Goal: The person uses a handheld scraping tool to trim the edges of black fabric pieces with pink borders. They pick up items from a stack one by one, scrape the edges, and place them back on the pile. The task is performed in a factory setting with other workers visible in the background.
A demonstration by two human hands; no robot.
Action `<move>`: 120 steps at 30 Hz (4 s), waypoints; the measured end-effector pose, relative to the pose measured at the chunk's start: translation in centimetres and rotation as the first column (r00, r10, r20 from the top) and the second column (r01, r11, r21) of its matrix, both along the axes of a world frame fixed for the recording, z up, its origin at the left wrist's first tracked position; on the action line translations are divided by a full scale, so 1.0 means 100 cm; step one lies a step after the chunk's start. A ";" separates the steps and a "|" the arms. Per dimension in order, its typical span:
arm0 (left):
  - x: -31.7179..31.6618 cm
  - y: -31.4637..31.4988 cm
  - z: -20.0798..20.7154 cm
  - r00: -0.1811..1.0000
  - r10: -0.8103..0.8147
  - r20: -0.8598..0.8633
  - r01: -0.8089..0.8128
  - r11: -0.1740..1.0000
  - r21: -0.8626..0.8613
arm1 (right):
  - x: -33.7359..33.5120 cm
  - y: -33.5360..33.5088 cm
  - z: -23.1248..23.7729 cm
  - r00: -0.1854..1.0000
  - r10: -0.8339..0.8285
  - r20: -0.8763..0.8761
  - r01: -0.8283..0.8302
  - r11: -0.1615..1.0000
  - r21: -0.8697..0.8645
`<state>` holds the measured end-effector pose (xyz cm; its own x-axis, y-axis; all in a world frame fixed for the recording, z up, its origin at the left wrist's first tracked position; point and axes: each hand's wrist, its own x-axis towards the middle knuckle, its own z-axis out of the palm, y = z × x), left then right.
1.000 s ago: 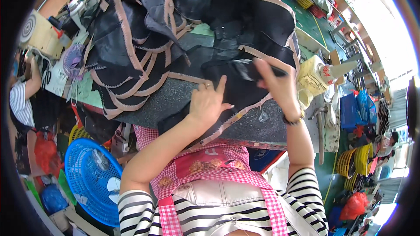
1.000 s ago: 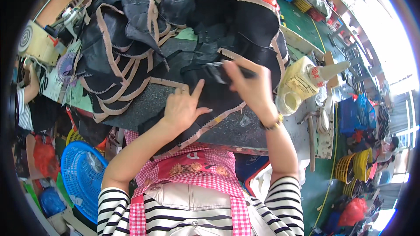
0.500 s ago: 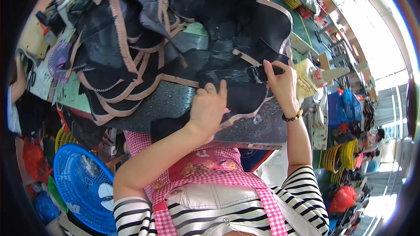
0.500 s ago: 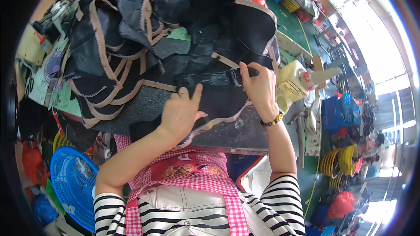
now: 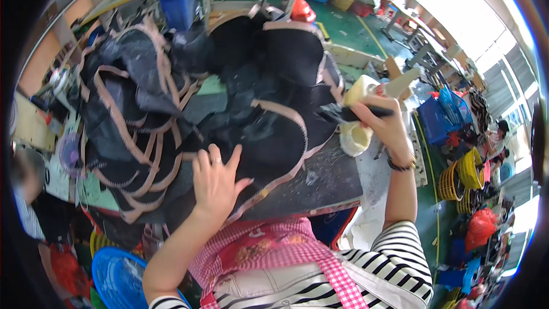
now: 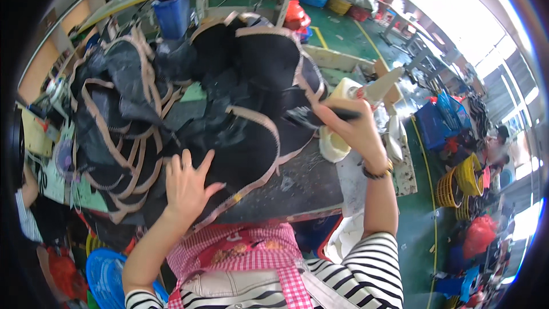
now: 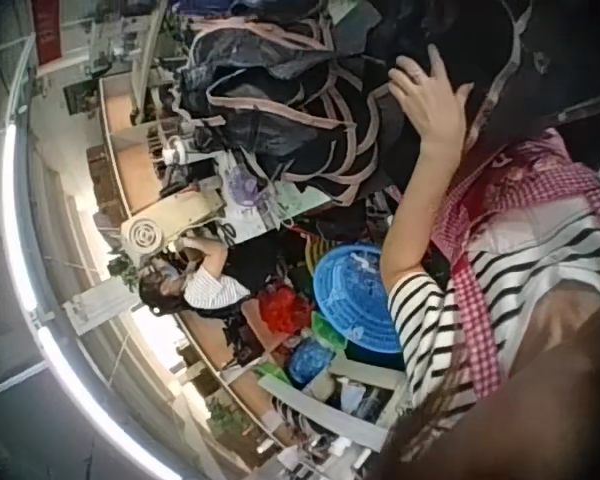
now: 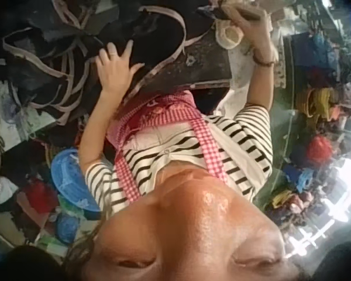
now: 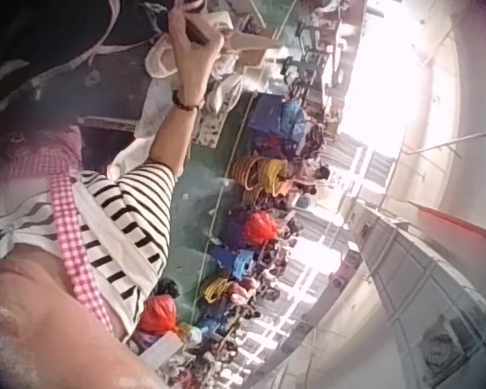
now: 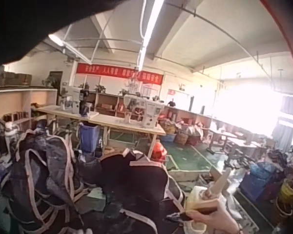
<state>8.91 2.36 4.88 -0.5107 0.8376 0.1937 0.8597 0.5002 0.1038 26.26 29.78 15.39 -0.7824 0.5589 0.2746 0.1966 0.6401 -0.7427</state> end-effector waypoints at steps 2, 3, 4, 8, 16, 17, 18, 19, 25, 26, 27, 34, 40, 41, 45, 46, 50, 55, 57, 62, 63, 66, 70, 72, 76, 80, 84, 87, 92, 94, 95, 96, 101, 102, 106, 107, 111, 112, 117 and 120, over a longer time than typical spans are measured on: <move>0.009 -0.003 -0.010 0.989 -0.140 -0.040 0.144 0.984 0.108 | 0.045 0.028 -0.005 0.995 -0.071 0.069 0.068 0.997 0.046; 0.015 0.001 -0.016 0.960 -0.270 0.073 0.261 0.958 0.117 | 0.063 0.032 -0.012 0.980 -0.157 0.122 0.157 0.988 0.010; 0.021 0.000 -0.023 0.958 -0.278 0.076 0.270 0.957 0.105 | 0.067 0.033 -0.021 0.950 -0.250 0.186 0.242 0.968 0.065; 0.024 0.014 -0.051 0.945 -0.314 0.091 0.305 0.947 0.095 | 0.077 0.032 -0.110 0.951 -0.309 -0.009 0.297 0.906 0.300; 0.009 0.003 -0.040 0.918 -0.375 0.128 0.375 0.927 0.020 | 0.108 0.033 -0.077 0.941 -0.307 0.146 0.338 0.798 -0.500; 0.008 0.006 -0.040 0.914 -0.388 0.115 0.388 0.921 0.023 | 0.092 0.034 -0.080 0.994 -0.090 0.055 0.105 0.797 -0.595; 0.008 0.004 -0.041 0.917 -0.385 0.101 0.386 0.922 0.013 | 0.054 0.015 -0.065 0.998 0.068 -0.010 -0.061 0.806 -0.589; 0.008 0.002 -0.041 0.917 -0.390 0.089 0.391 0.920 0.006 | 0.018 -0.009 -0.055 0.998 0.059 -0.029 -0.066 0.838 -0.542; 0.006 0.000 -0.041 0.923 -0.356 0.149 0.355 0.934 0.033 | -0.091 -0.019 -0.075 0.912 0.402 0.081 -0.410 0.897 0.165; 0.007 0.001 -0.046 0.924 -0.351 0.155 0.346 0.936 0.056 | -0.076 -0.017 -0.084 0.917 0.395 0.051 -0.397 0.897 0.195; 0.008 0.001 -0.051 0.926 -0.341 0.161 0.332 0.940 0.079 | -0.059 -0.024 -0.091 0.917 0.397 0.028 -0.396 0.901 0.177; 0.003 -0.008 -0.048 0.915 -0.358 0.186 0.342 0.933 0.110 | -0.007 -0.050 -0.100 0.990 0.138 -0.025 -0.141 0.978 -0.156; -0.009 -0.020 -0.058 0.859 -0.409 0.310 0.325 0.901 0.288 | -0.010 -0.111 -0.138 0.948 0.305 -0.094 -0.265 0.916 0.301; -0.008 -0.024 -0.060 0.852 -0.424 0.306 0.340 0.894 0.291 | -0.007 -0.125 -0.136 0.945 0.313 -0.097 -0.289 0.935 0.204; 0.009 -0.045 -0.051 0.932 -0.314 0.180 0.292 0.947 0.136 | -0.031 -0.118 -0.133 0.983 0.183 -0.027 -0.181 0.981 0.072; 0.012 -0.049 -0.051 0.932 -0.307 0.195 0.289 0.951 0.114 | -0.047 -0.103 -0.133 0.987 0.103 -0.123 -0.088 0.988 0.127; 0.018 -0.057 -0.057 0.944 -0.300 0.137 0.291 0.953 0.082 | -0.094 -0.087 -0.122 0.965 0.120 -0.235 0.009 0.875 0.485; 0.023 -0.062 -0.073 0.950 -0.286 0.127 0.265 0.950 0.164 | -0.048 -0.129 -0.136 0.935 0.353 -0.039 -0.305 0.854 0.421; 0.027 -0.062 -0.075 0.960 -0.264 0.090 0.246 0.954 0.171 | -0.028 -0.116 -0.127 0.951 0.309 -0.035 -0.307 0.951 0.041; 0.020 -0.027 -0.077 0.965 -0.252 -0.072 0.262 0.945 0.195 | 0.028 -0.003 -0.050 0.926 -0.357 -0.119 0.355 0.934 -0.042; 0.017 -0.014 -0.078 0.956 -0.275 -0.101 0.291 0.932 0.216 | 0.047 0.023 -0.045 0.910 -0.413 -0.014 0.413 0.908 0.066; 0.003 0.023 -0.084 0.937 -0.305 -0.169 0.339 0.908 0.246 | 0.068 0.055 -0.077 0.886 -0.464 0.014 0.446 0.857 0.257; 0.007 -0.001 -0.049 0.946 -0.323 -0.019 0.314 0.903 0.292 | 0.071 0.027 -0.107 0.924 -0.377 -0.064 0.365 0.821 0.439; 0.017 -0.042 -0.043 0.973 -0.229 -0.023 0.224 0.921 0.319 | 0.095 0.019 -0.099 0.860 -0.504 -0.075 0.497 0.796 0.347; 0.022 -0.113 -0.054 0.995 0.082 0.059 -0.098 0.920 0.379 | 0.110 0.028 -0.082 0.875 -0.434 0.215 0.483 0.805 -0.344; 0.023 -0.130 -0.076 0.972 0.217 0.090 -0.235 0.911 0.339 | 0.000 -0.040 -0.069 0.998 0.059 0.038 -0.032 0.861 -0.508; 0.019 -0.134 -0.077 0.979 0.182 0.097 -0.204 0.924 0.322 | -0.104 -0.072 -0.071 0.927 0.309 0.215 -0.275 0.946 -0.171; 0.015 -0.136 -0.075 0.983 0.154 0.097 -0.177 0.929 0.326 | -0.126 -0.063 -0.070 0.822 0.496 0.278 -0.516 0.856 -0.001; 0.012 -0.141 -0.083 0.966 0.145 0.213 -0.226 0.873 0.433 | -0.140 -0.060 -0.046 0.515 0.648 0.561 -0.632 0.729 -0.263; 0.014 -0.144 -0.081 0.924 0.178 0.339 -0.329 0.820 0.468 | -0.168 -0.085 -0.050 0.463 0.838 0.289 -0.726 0.545 -0.419; 0.015 -0.144 -0.079 0.899 0.179 0.399 -0.372 0.794 0.482 | -0.181 -0.109 -0.055 0.449 0.867 0.216 -0.805 0.498 -0.322; 0.014 -0.143 -0.078 0.923 0.216 0.317 -0.353 0.801 0.484 | -0.194 -0.135 -0.071 0.449 0.874 0.184 -0.825 0.485 -0.292; 0.014 -0.153 -0.074 0.916 0.264 0.301 -0.375 0.828 0.416 | -0.196 -0.144 -0.078 0.298 0.809 0.507 -0.859 0.459 -0.227; 0.016 -0.154 -0.073 0.903 0.257 0.344 -0.392 0.819 0.420 | -0.191 -0.134 -0.075 0.283 0.780 0.559 -0.871 0.453 -0.191; 0.025 -0.152 -0.075 0.879 0.225 0.421 -0.429 0.758 0.492 | -0.190 -0.145 -0.068 0.663 0.692 0.284 -0.530 0.702 -0.475; 0.024 -0.154 -0.075 0.882 0.202 0.426 -0.417 0.755 0.505 | -0.190 -0.161 -0.077 0.782 0.579 0.233 -0.480 0.796 -0.370; 0.012 -0.166 -0.080 0.878 0.120 0.463 -0.388 0.744 0.544 | -0.179 -0.195 -0.118 0.790 0.608 0.077 -0.612 0.772 0.172; 0.011 -0.169 -0.082 0.871 0.098 0.482 -0.386 0.743 0.547 | -0.177 -0.202 -0.123 0.744 0.667 0.035 -0.658 0.723 0.209; 0.013 -0.169 -0.081 0.751 0.078 0.655 -0.531 0.661 0.530 | -0.134 -0.232 -0.108 0.458 0.883 0.106 -0.888 0.448 0.107; 0.011 -0.167 -0.084 0.795 0.101 0.599 -0.498 0.672 0.548 | -0.130 -0.224 -0.097 0.472 0.872 0.129 -0.879 0.477 -0.006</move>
